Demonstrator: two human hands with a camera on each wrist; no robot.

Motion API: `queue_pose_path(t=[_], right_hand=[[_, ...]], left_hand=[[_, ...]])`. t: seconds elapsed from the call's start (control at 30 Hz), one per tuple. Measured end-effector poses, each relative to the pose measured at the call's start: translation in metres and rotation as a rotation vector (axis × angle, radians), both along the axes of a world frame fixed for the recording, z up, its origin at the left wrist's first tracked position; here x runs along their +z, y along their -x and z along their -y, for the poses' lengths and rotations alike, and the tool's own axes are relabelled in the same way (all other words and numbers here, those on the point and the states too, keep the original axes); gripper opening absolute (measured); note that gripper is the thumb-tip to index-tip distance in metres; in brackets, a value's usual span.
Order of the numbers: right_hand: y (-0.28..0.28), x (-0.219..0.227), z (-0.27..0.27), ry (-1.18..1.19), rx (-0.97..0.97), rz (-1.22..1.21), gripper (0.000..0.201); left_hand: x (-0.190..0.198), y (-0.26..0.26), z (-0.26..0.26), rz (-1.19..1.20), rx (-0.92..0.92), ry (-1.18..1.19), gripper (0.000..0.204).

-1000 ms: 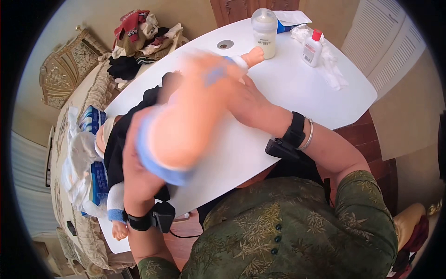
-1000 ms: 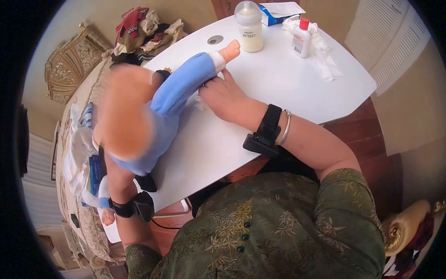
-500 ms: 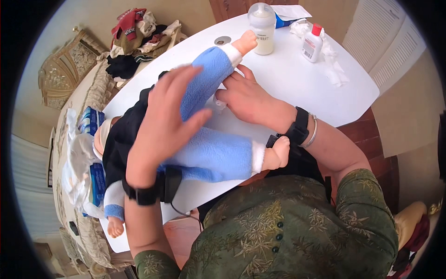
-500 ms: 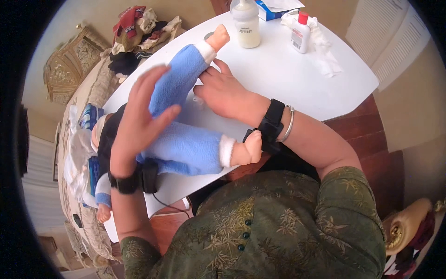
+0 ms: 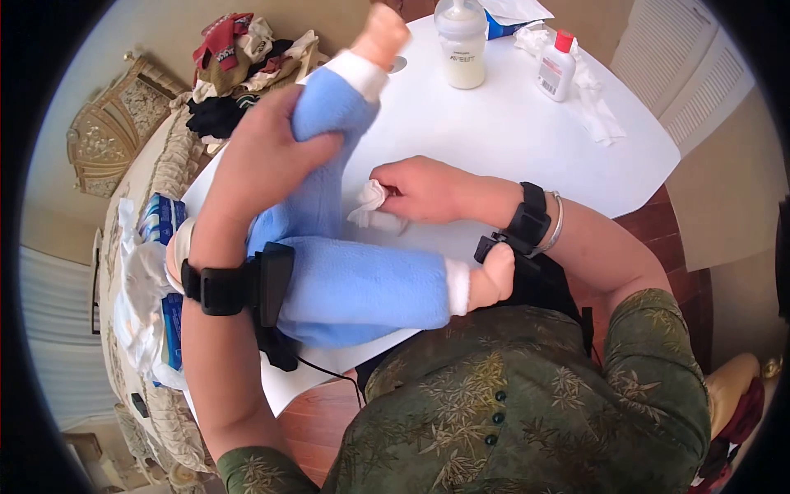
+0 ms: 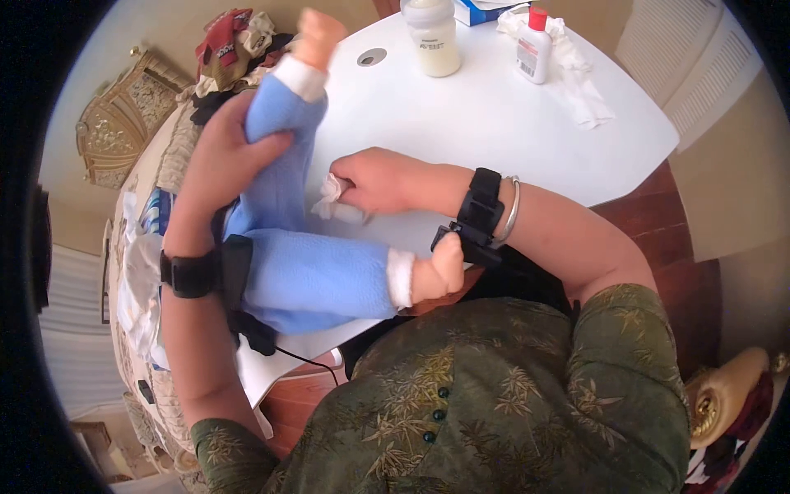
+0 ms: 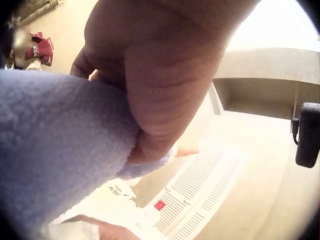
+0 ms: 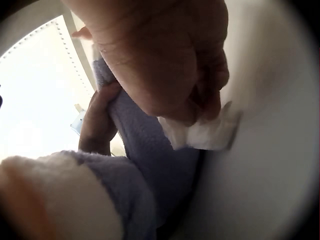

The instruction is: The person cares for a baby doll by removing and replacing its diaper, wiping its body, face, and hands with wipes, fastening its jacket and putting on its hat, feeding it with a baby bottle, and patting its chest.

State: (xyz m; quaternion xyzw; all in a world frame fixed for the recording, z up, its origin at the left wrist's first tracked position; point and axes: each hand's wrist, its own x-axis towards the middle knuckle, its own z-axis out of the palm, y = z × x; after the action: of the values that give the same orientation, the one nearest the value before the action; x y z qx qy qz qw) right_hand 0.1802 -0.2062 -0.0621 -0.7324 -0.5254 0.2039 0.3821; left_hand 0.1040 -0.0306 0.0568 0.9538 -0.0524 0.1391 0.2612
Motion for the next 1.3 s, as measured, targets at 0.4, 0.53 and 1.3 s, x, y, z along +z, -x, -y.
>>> queue_pose_path(t=[0.4,0.53,1.3], right_hand=[[0.012,0.025,-0.016,-0.081,0.117,-0.397,0.015],[0.018,0.050,-0.005,-0.400,0.221,-0.570,0.013],[0.001,0.028,-0.009,-0.117,0.187,0.240,0.010]], left_hand=[[-0.006,0.013,0.000,0.190,0.088,0.179,0.043],[-0.008,0.011,-0.007,0.181,0.103,0.244,0.042],[0.004,0.012,-0.012,0.190,0.099,0.339,0.043]])
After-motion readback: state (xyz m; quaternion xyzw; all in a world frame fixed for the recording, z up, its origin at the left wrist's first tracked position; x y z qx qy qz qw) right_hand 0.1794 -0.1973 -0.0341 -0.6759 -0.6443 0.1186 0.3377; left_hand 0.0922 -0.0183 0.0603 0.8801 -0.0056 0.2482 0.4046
